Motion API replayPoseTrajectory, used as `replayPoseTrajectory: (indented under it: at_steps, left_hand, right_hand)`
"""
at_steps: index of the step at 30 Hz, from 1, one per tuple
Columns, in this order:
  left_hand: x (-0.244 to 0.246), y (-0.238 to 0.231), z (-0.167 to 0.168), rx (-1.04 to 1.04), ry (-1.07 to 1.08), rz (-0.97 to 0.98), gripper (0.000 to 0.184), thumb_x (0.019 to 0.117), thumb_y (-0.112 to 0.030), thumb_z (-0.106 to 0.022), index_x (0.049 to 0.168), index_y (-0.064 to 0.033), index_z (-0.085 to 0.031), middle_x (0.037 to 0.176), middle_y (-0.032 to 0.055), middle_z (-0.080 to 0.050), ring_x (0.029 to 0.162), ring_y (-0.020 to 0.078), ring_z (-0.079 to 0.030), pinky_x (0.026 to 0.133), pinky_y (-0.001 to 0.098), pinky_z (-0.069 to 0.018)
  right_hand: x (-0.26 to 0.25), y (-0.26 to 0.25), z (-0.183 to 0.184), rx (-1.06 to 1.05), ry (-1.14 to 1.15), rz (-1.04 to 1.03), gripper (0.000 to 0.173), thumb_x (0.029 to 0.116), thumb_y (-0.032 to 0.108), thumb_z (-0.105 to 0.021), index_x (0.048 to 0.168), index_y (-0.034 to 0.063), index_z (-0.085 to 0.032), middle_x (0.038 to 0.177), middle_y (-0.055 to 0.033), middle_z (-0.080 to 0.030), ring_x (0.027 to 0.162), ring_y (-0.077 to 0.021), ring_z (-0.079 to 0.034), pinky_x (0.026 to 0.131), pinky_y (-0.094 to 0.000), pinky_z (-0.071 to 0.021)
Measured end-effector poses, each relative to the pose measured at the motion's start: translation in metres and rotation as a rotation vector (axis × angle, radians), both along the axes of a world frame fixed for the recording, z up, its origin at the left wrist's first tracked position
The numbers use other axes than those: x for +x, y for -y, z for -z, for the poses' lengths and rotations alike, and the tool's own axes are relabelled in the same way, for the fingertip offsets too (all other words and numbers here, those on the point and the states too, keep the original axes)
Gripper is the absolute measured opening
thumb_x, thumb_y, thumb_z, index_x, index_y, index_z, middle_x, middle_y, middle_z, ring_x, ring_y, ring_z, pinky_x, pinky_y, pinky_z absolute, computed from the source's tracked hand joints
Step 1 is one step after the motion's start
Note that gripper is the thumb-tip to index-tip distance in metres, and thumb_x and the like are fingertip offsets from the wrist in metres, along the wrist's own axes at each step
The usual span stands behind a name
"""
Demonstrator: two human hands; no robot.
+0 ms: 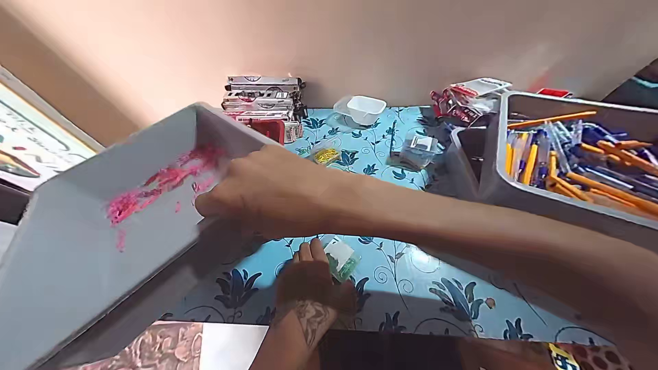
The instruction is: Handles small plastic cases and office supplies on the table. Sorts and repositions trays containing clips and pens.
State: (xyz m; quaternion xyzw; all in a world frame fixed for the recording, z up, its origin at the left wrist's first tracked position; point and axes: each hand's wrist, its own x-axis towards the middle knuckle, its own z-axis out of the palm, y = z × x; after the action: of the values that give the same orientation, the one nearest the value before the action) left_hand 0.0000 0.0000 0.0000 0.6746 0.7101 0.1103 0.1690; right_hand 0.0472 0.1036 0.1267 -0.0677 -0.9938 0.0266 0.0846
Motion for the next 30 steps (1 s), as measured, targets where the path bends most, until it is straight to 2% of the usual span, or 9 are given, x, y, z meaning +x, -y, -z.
replayPoseTrajectory:
  at_steps: [5, 9, 14, 16, 17, 19, 22, 26, 30]
  left_hand:
    - [0.002, -0.013, 0.012, -0.017, -0.032, -0.032, 0.085, 0.0842, -0.049, -0.077, 0.139, 0.0109, -0.053, 0.125, 0.0313, -0.062, 0.110, 0.0452, -0.065, 0.087, 0.0558, -0.0534]
    - [-0.002, -0.014, 0.021, 0.097, 0.048, -0.003, 0.089, 0.0859, -0.054, -0.075, 0.145, 0.0074, -0.050, 0.123, 0.0327, -0.065, 0.105, 0.0478, -0.068, 0.086, 0.0591, -0.0545]
    - [-0.007, -0.022, 0.026, 0.078, 0.124, 0.060, 0.080, 0.0921, -0.055, -0.067, 0.150, -0.0020, -0.051, 0.111, 0.0260, -0.070, 0.093, 0.0429, -0.070, 0.078, 0.0573, -0.0546]
    - [-0.009, -0.027, 0.026, 0.093, 0.165, 0.082, 0.075, 0.0947, -0.053, -0.065, 0.151, -0.0060, -0.051, 0.112, 0.0230, -0.072, 0.089, 0.0378, -0.071, 0.077, 0.0535, -0.0547]
    - [-0.008, -0.030, 0.024, 0.081, 0.178, 0.077, 0.071, 0.0957, -0.051, -0.065, 0.149, -0.0056, -0.053, 0.111, 0.0221, -0.072, 0.089, 0.0363, -0.070, 0.078, 0.0525, -0.0547]
    - [-0.005, -0.033, 0.020, 0.099, 0.186, 0.041, 0.058, 0.0977, -0.042, -0.067, 0.138, -0.0005, -0.062, 0.099, 0.0216, -0.073, 0.082, 0.0355, -0.070, 0.075, 0.0528, -0.0546]
    - [0.002, -0.034, 0.020, 0.214, 0.132, -0.076, 0.032, 0.0971, -0.029, -0.068, 0.101, 0.0022, -0.074, 0.073, 0.0162, -0.067, 0.066, 0.0314, -0.066, 0.063, 0.0484, -0.0519]
    - [0.006, -0.030, 0.027, 0.260, 0.123, -0.238, 0.038, 0.0998, -0.032, -0.064, 0.082, 0.0010, -0.071, 0.062, 0.0120, -0.060, 0.057, 0.0263, -0.060, 0.055, 0.0440, -0.0463]
    - [0.002, -0.034, 0.040, 0.284, 0.152, -0.317, 0.040, 0.1004, -0.031, -0.062, 0.076, 0.0007, -0.068, 0.057, 0.0085, -0.054, 0.053, 0.0231, -0.055, 0.054, 0.0428, -0.0422]
  right_hand:
    - [-0.016, -0.027, 0.042, 0.025, -0.137, -0.083, 0.013, 0.0957, 0.001, -0.061, 0.103, 0.0027, -0.073, 0.083, -0.0132, -0.069, 0.084, -0.0315, -0.069, 0.074, -0.0474, -0.0496]
    - [0.013, -0.038, 0.059, 0.043, -0.444, -0.079, 0.038, 0.0897, 0.022, -0.076, 0.124, 0.0066, -0.073, 0.117, -0.0156, -0.071, 0.113, -0.0309, -0.065, 0.098, -0.0470, -0.0480]
    - [0.090, -0.094, 0.089, -0.201, -0.790, 0.405, 0.024, 0.1008, 0.010, -0.058, 0.113, -0.0092, -0.067, 0.103, -0.0156, -0.072, 0.090, -0.0120, -0.070, 0.081, -0.0258, -0.0565]
    - [0.113, -0.115, 0.106, -0.324, -0.595, 0.716, 0.029, 0.1049, 0.016, -0.053, 0.117, -0.0056, -0.067, 0.105, -0.0165, -0.071, 0.088, -0.0180, -0.068, 0.079, -0.0344, -0.0551]
    - [0.121, -0.123, 0.116, -0.396, -0.458, 0.768, 0.035, 0.1054, 0.022, -0.054, 0.125, -0.0055, -0.065, 0.115, -0.0206, -0.070, 0.100, -0.0280, -0.070, 0.088, -0.0457, -0.0544]
    - [0.126, -0.133, 0.144, -0.442, -0.308, 0.685, 0.053, 0.1016, 0.030, -0.063, 0.139, -0.0065, -0.056, 0.134, -0.0271, -0.062, 0.124, -0.0403, -0.061, 0.104, -0.0584, -0.0464]
    - [0.121, -0.128, 0.170, -0.395, -0.185, 0.593, 0.066, 0.0972, 0.036, -0.070, 0.149, -0.0006, -0.050, 0.151, -0.0285, -0.049, 0.141, -0.0451, -0.047, 0.113, -0.0626, -0.0386]
    - [0.121, -0.104, 0.168, -0.368, -0.225, 0.517, 0.028, 0.0992, 0.003, -0.061, 0.125, -0.0011, -0.071, 0.135, -0.0248, -0.064, 0.125, -0.0390, -0.063, 0.104, -0.0524, -0.0499]
    - [0.140, -0.083, 0.174, -0.177, -0.325, 0.468, 0.036, 0.0863, -0.017, -0.061, 0.113, 0.0018, -0.075, 0.119, -0.0169, -0.071, 0.104, -0.0335, -0.070, 0.091, -0.0484, -0.0559]
